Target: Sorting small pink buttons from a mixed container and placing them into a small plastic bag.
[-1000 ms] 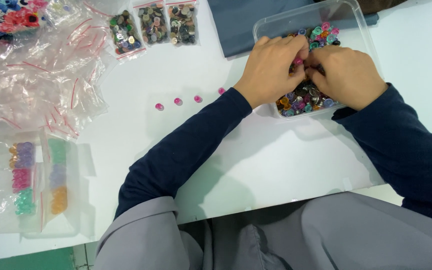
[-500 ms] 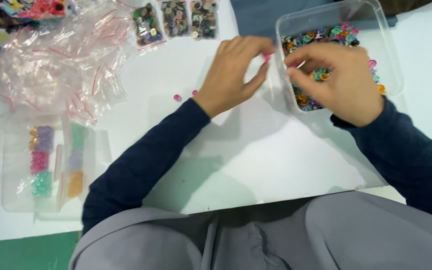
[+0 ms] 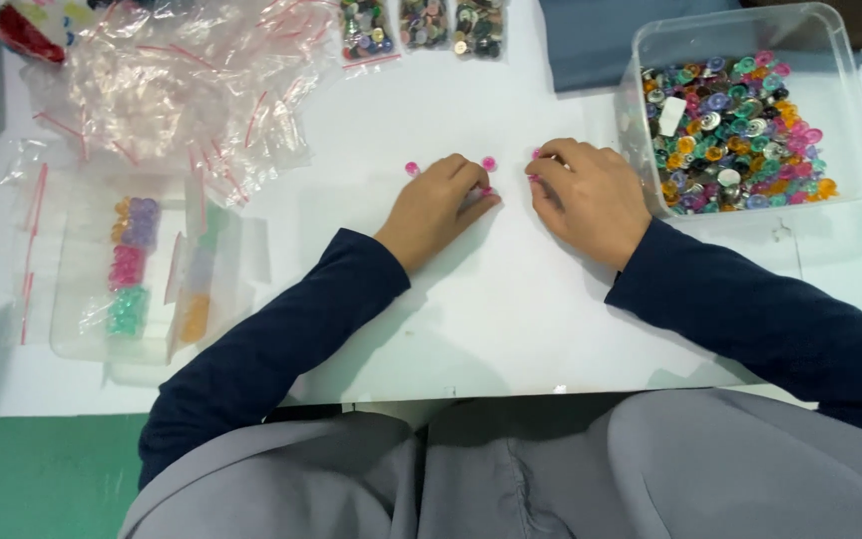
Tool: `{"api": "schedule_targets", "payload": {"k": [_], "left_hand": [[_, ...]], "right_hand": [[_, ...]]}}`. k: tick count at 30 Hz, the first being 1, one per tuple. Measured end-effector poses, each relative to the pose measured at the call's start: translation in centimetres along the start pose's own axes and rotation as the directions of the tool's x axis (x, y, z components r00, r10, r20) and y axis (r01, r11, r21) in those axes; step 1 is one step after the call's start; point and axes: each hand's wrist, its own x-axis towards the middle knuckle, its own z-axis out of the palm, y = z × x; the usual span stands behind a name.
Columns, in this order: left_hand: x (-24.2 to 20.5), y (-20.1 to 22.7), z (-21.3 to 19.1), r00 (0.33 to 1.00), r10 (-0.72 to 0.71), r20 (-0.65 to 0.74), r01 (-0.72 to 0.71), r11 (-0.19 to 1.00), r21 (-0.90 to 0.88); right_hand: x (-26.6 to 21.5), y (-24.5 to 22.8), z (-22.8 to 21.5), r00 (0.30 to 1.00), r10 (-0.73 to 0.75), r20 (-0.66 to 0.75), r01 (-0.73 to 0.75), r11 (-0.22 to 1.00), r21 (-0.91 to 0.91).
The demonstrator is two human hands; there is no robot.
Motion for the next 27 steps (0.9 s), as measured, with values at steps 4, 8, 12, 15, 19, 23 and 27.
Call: {"api": "schedule_targets", "payload": {"k": [4, 8, 12, 15, 19, 23, 27], "left_hand": [[-0.6, -0.2, 1.7, 0.998, -0.012, -0.057, 0.015, 0.998, 0.055], [-0.4, 0.0, 1.5, 0.997, -0.076, 0.003, 0.075, 0.997, 0.024], [0.1, 0.1, 1.9, 0.993, -0.104, -0.048, 0.107, 0.992, 0.059], [0.7, 0.2, 1.4, 0.991, -0.123, -0.052, 0.126, 0.989, 0.071], [1.0, 0.3, 1.3, 0.991, -0.124, -0.044, 0.127, 0.990, 0.065], [1.4, 0.8, 0.8, 0.987, -0.156, -0.045, 0.159, 0.985, 0.064], [1.8, 2.4, -1.2, 0.984, -0.179, 0.027, 0.175, 0.979, 0.106]], "right_hand": [[-0.5, 0.6, 1.8, 0.999, 0.010, -0.042, -0.012, 0.999, -0.044], [-0.5, 0.3, 1.8, 0.996, 0.039, -0.086, -0.037, 0.999, 0.020], [-0.6, 0.4, 1.8, 0.996, 0.073, -0.056, -0.066, 0.990, 0.125], [-0.6, 0.4, 1.7, 0.997, 0.066, -0.038, -0.060, 0.990, 0.131], [-0.7, 0.4, 1.7, 0.995, 0.094, -0.016, -0.091, 0.983, 0.161], [-0.9, 0.6, 2.2, 0.992, 0.129, 0.015, -0.129, 0.970, 0.206], [-0.5, 0.2, 1.4, 0.994, 0.109, 0.010, -0.109, 0.966, 0.234]]}}
